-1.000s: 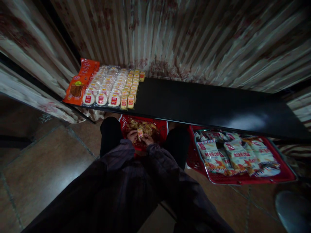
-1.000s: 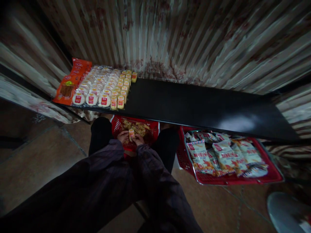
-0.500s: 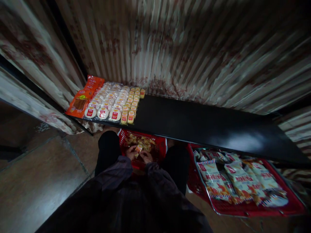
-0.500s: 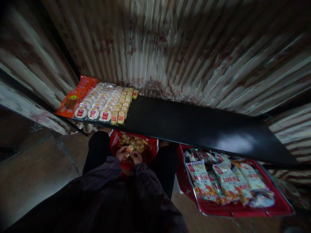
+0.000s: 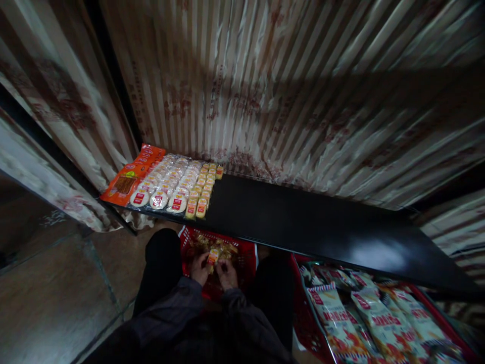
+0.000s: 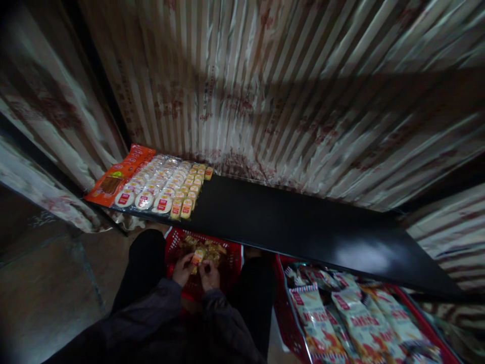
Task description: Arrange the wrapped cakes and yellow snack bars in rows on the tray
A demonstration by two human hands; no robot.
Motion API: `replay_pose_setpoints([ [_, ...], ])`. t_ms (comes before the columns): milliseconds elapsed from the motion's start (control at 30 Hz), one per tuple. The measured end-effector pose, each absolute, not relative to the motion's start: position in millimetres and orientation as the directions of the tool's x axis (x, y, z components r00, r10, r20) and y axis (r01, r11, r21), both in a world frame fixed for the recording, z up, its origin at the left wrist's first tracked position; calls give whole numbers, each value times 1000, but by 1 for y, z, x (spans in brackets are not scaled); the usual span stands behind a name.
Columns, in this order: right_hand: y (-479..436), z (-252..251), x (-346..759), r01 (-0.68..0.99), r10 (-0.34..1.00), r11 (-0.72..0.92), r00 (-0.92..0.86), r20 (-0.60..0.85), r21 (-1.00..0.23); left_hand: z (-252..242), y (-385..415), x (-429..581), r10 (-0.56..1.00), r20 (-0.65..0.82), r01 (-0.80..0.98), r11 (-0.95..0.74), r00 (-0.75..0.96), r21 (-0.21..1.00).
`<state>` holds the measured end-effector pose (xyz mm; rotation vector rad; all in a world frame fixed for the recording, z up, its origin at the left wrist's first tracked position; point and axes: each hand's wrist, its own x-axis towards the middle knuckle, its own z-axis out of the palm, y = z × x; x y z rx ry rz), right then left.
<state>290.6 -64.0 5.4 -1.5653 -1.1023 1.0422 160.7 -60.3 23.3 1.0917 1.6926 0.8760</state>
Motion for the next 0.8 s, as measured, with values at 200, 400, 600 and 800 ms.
replay_pose_setpoints([
  [200, -64, 35, 284, 192, 955, -181, 271, -125, -965, 60, -62, 163, 954, -243, 310, 287, -173, 906],
  [400, -61, 65, 282, 246, 945, -143, 323, -58, -959, 70, -62, 168, 977, -171, 209, 195, -127, 958],
  [600, -59, 83, 281, 299, 945, -85, 326, 18, -951, 89, -59, 176, 975, -132, 178, 164, -181, 970],
  [800, -47, 106, 279, 305, 950, -18, 303, 79, -952, 121, -49, 182, 969, -103, 140, 136, -223, 981],
])
